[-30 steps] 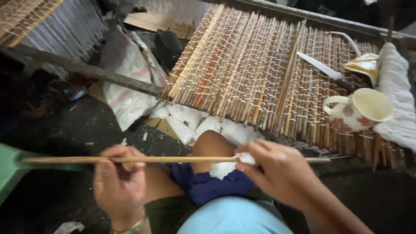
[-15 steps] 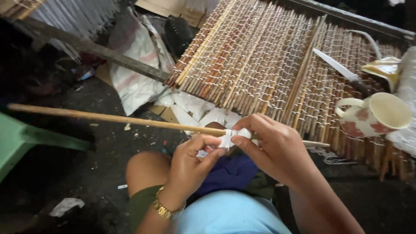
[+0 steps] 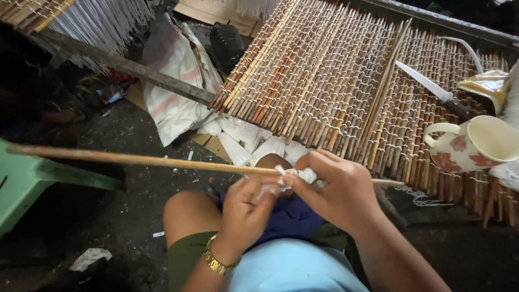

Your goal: Tying and looping white cotton strings onto a wooden rod to create a fringe or mop-like structure in a workshop.

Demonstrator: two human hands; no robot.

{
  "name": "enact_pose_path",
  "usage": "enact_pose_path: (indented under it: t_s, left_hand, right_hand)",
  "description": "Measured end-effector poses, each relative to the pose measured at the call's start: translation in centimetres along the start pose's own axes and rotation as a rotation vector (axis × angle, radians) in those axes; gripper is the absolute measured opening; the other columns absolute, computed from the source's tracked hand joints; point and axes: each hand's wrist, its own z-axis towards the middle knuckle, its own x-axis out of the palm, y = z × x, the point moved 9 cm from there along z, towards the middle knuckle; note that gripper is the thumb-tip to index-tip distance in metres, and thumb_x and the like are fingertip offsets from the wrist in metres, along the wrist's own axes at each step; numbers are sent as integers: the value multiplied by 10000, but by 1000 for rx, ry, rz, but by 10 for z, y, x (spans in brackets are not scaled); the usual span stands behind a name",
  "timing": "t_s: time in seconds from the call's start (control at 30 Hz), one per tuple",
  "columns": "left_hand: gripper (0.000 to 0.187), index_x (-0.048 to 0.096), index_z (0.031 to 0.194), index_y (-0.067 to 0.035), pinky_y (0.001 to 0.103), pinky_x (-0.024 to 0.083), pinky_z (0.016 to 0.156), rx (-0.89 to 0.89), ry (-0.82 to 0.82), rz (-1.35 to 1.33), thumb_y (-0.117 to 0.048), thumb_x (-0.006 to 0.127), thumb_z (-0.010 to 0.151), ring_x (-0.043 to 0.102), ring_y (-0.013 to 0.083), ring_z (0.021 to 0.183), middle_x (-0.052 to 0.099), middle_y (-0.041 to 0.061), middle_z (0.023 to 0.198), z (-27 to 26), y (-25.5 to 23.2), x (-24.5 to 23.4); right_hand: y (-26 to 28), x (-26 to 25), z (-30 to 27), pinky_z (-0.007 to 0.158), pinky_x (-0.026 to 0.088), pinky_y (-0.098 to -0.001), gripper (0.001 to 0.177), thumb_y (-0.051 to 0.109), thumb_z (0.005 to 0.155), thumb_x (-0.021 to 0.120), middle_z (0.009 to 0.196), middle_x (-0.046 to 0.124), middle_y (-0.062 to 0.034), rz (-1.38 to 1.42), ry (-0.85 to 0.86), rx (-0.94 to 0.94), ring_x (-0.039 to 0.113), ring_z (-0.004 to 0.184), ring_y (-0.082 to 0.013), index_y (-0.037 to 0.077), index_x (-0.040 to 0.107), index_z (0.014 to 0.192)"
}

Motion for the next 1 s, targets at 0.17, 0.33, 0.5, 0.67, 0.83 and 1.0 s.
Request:
enact_pose_path:
  t_s: [0.17,0.33,0.5,0.67,0.83,1.0]
  left_hand:
    - [314,558,1179,-86,261,571,824,-272,-115,-313,-227,707,941,708,107,861,676,12,911,-9,18,-2]
    - [183,677,1096,-99,315,530,810,-70,-122,-31,-237,630,986,667,175,873,669,34,935,-3,1,-4]
    - [197,655,1030,-111,271,650,631,-239,-184,-187,-289,572,1006,656,111,774,690,25,900,-17,36,-1]
    - [296,442,1171,-57,232,557,547,-206,-321,-759,-324,505,1060,670,173,776,625,210,1120,-8,33,-4]
    - [279,687,939,-93,312,537,747,-121,-78,-174,-323,548,1011,687,166,853,759,84,1084,1,14,1]
    - [279,569,1001,-34,300,579,691,-495,-236,-642,-260,430,1086,659,178,794,704,139,913,-17,54,8]
  right_hand:
    - [-8,-4,-1,479,450,-347,243,456,926,679,890,726,123,-92,-28,51,589,483,-133,218,700,970]
    - [-2,-2,0,520,458,-383,306,454,1008,507,865,706,58,16,21,52,663,614,-207,202,673,961]
    - [-2,-7,-5,466,445,-355,325,518,950,618,868,721,113,-81,-96,5,608,491,-158,203,690,913]
    - [-4,-8,-5,492,451,-333,276,486,924,686,789,699,112,-75,-66,25,595,481,-130,211,678,899]
    - [6,-12,-1,505,485,-386,285,392,1021,477,986,741,46,9,54,-4,669,599,-194,185,672,1021]
    - [11,-20,-4,434,433,-361,204,310,1017,532,908,714,44,-3,47,-38,584,470,-162,175,684,1026]
